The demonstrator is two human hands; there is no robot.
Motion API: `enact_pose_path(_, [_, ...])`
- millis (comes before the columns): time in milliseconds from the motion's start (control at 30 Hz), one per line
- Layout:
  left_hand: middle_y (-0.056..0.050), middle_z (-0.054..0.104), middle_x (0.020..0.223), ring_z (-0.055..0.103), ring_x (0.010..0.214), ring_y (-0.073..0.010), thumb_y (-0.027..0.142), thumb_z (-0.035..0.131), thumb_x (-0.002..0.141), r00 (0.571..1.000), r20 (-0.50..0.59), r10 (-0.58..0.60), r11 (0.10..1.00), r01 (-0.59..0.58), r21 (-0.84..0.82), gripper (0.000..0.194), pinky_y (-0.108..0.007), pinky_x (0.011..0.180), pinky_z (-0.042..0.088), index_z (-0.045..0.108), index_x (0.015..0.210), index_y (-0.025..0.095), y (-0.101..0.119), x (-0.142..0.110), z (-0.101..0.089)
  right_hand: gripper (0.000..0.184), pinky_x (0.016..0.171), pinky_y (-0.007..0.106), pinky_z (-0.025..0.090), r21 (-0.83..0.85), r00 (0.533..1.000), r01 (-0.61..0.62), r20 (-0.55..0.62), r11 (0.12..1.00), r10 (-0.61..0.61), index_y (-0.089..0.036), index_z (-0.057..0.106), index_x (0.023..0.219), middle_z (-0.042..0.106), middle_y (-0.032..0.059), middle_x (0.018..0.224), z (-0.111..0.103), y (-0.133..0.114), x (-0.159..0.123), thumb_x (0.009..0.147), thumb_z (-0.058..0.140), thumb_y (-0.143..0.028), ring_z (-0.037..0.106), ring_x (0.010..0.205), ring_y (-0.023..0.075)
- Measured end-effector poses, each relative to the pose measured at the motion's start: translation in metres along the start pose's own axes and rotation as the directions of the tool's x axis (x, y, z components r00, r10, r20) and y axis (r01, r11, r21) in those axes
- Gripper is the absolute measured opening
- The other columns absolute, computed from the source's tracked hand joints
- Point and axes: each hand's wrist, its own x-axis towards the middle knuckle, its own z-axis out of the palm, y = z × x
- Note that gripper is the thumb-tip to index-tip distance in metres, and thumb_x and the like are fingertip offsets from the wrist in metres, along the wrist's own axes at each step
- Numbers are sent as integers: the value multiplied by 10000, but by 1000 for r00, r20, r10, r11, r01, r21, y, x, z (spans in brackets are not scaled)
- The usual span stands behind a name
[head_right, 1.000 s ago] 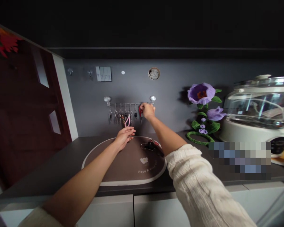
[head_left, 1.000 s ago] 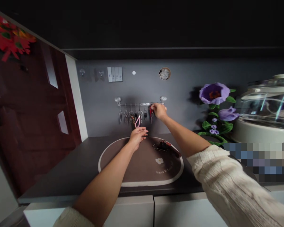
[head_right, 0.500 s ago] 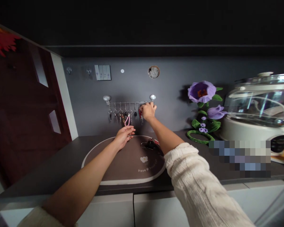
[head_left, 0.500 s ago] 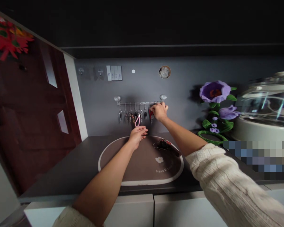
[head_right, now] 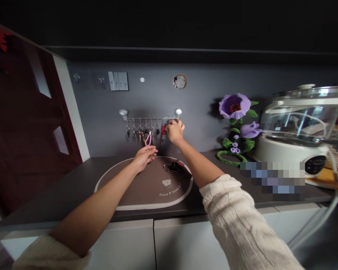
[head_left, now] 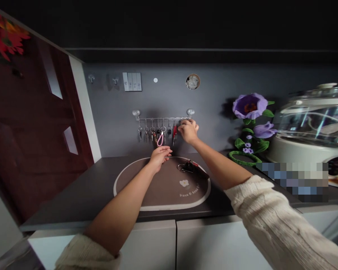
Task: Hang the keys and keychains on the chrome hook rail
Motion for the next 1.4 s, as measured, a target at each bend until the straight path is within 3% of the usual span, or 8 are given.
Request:
enact_pose_path(133, [-52,606,778,523,587,-68,213,602,632,999,31,28,994,-31,105,228,-176,502,374,547,840,138,-3,-1,0,213,799,391,206,96,999,-30,30,995,27,-239,651,794,514,46,1093,-11,-1,-17,752,453,-304,272,1058,273])
enact_pose_path(267, [-40,604,731,517,574,-74,213,602,619,995,81,56,970,-73,230,231,-182,496,359,546,829,135,-7,-2,2,205,784,343,273,204,983,-62,183,977,24,-228,644,791,595,34,940,-19,0,-41,744,467,-319,432,920,201])
enact_pose_path(433, [-2,557,633,476,526,-68,202,601,610,988,147,56,922,-108,373,231,-200,510,356,549,823,128,-12,-5,4,204,631,224,352,322,880,-176,475,930,2,-164,637,802,634,29,774,-17,7,-77,706,518,-299,521,675,119])
enact_pose_path(567, [13,527,593,443,504,-64,202,605,605,987,153,43,870,-112,481,221,-207,523,350,563,804,117,-16,-7,6,192,583,196,350,328,815,-163,577,931,-61,-153,646,766,635,20,706,-11,13,-99,694,531,-289,512,613,97])
enact_pose_path(1033, [-20,604,636,492,577,-105,330,549,644,938,345,29,596,-293,748,208,-227,558,345,636,676,144,-30,-5,5,181,580,185,353,317,767,-219,641,923,-38,-140,646,744,633,26,712,-7,16,-108,699,498,-234,509,606,90])
enact_pose_path(1167, [-19,604,633,489,569,-100,297,572,620,953,301,21,614,-250,749,174,-223,552,342,632,661,139,-31,-5,6,190,580,182,353,300,755,-219,654,928,-33,-124,648,736,628,30,694,-10,14,-107,696,491,-224,504,602,90])
enact_pose_path(1400, [2,556,583,436,511,-76,294,589,613,979,195,-56,727,-93,680,182,-216,518,330,612,673,124,-28,-8,9,199,583,185,360,337,746,-250,664,908,-42,-128,642,726,622,22,691,-9,15,-106,687,492,-253,502,607,93])
